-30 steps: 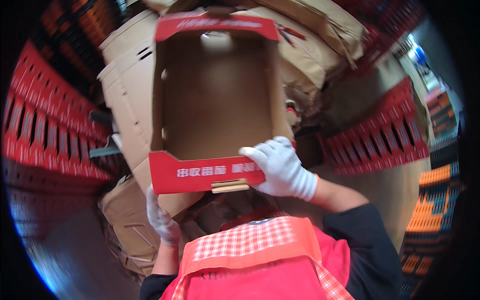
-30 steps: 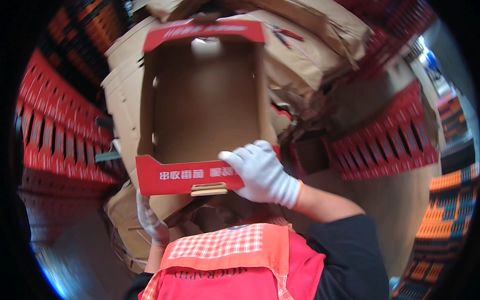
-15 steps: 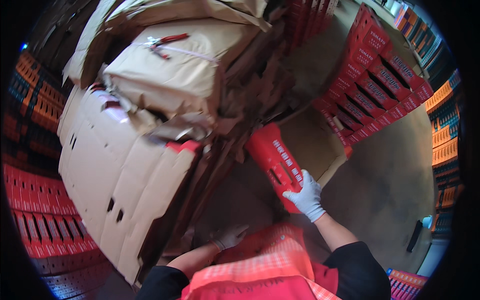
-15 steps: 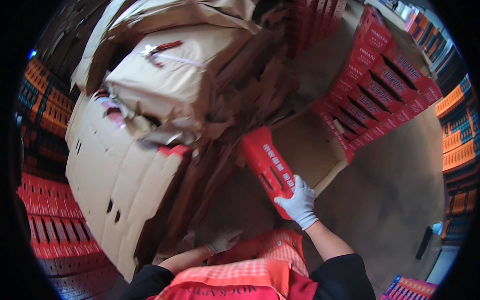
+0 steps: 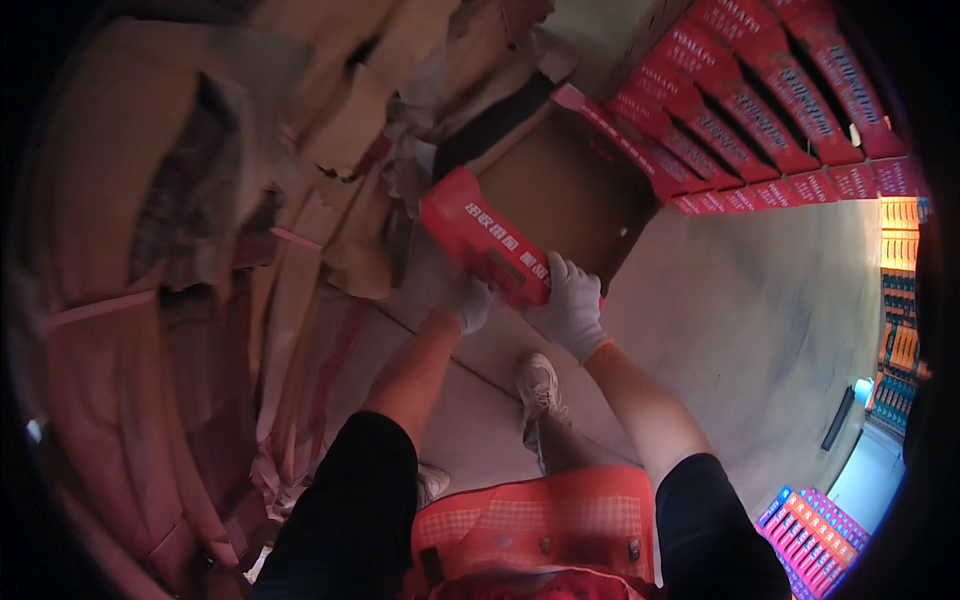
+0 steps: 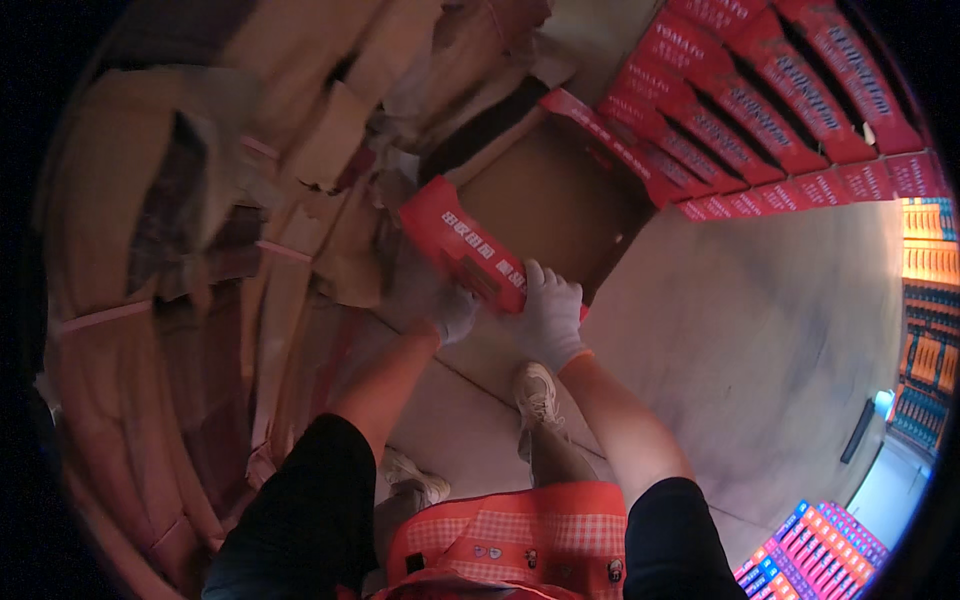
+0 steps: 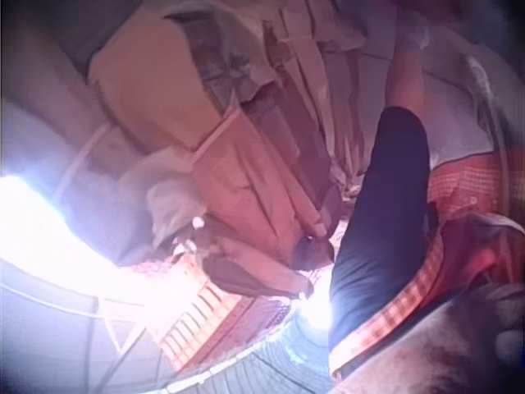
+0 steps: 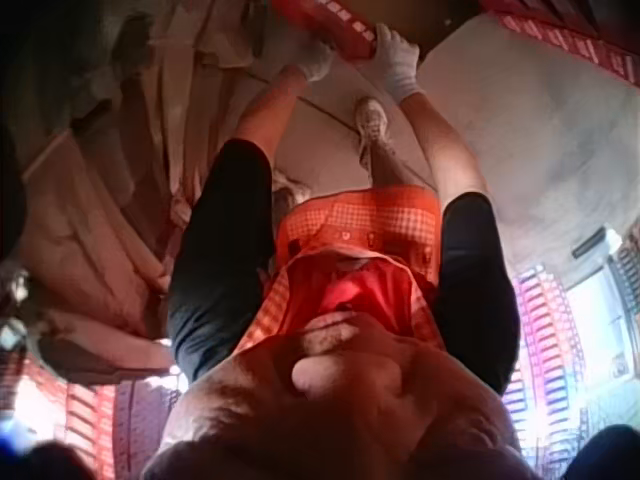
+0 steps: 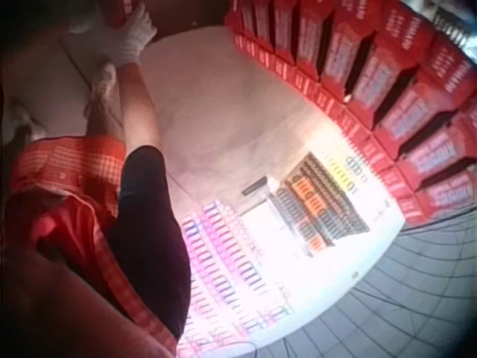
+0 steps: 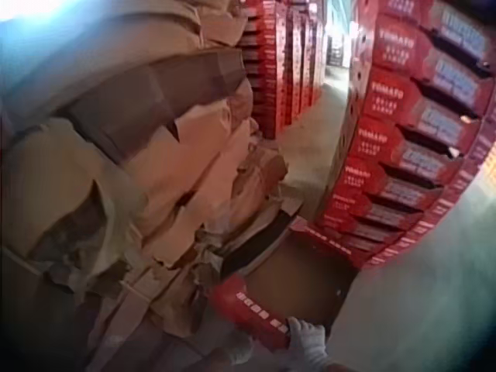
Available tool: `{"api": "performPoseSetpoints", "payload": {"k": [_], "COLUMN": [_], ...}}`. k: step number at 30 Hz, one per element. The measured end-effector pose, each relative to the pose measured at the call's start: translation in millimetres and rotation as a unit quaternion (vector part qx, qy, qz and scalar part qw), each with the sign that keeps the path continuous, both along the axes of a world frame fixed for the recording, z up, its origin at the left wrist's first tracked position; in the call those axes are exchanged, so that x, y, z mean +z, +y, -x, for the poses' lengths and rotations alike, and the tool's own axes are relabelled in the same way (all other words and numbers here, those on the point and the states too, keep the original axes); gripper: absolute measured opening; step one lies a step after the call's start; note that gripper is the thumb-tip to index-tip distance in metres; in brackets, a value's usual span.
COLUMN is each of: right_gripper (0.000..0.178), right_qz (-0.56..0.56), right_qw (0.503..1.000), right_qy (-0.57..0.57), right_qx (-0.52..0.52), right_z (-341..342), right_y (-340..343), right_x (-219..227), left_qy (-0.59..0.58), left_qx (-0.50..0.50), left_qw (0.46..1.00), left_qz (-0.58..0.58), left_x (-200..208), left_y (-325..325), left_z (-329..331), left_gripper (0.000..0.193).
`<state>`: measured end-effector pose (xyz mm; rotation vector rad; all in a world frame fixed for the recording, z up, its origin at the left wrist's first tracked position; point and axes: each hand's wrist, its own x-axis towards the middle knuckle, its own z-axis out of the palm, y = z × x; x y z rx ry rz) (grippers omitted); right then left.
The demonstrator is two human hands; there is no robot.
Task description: The person assembles flat-packed cardboard boxes by folding the sides and locking the flaps. They repeatedly pick up flat sheets, fold them into box shapes, and place the finished boxes into a stack.
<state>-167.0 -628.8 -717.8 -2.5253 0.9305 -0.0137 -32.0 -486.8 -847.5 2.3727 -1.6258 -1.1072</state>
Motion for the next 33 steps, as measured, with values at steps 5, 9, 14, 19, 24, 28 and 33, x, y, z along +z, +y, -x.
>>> {"api": "performPoseSetpoints", "payload": {"k": [5,9,14,19,24,28,33], "right_gripper": [0.082,0.084,0.083,0.081,0.067,0.064,0.060], "right_qz": [-0.008,0.011,-0.044,-0.010,-0.028,-0.006,-0.017], "right_qw": [0.992,0.994,0.980,0.967,0.935,0.931,0.955], "right_qy": [0.126,0.100,0.166,0.195,0.319,0.335,0.267], "right_qx": [0.028,0.037,0.099,0.164,0.155,0.142,0.129], "right_z": [6,22,57,61,38,35,50], "right_y": [-8,-6,4,15,28,34,28], "right_x": [-42,-35,-14,-34,-68,-71,-62], "left_qy": [-0.111,-0.017,0.064,-0.016,0.138,0.073,-0.014], "left_qx": [-0.046,-0.118,-0.150,-0.251,-0.165,-0.206,-0.286], "left_qw": [0.980,0.992,0.981,0.964,0.976,0.976,0.957], "left_qz": [0.159,-0.038,0.106,0.088,0.026,0.025,0.040], "left_x": [-44,-46,-25,-42,-55,-45,-41], "left_y": [-14,-10,32,54,40,35,42], "left_z": [-12,-1,59,82,70,70,73], "left_gripper": [0.032,0.042,0.046,0.054,0.041,0.039,0.047]}}
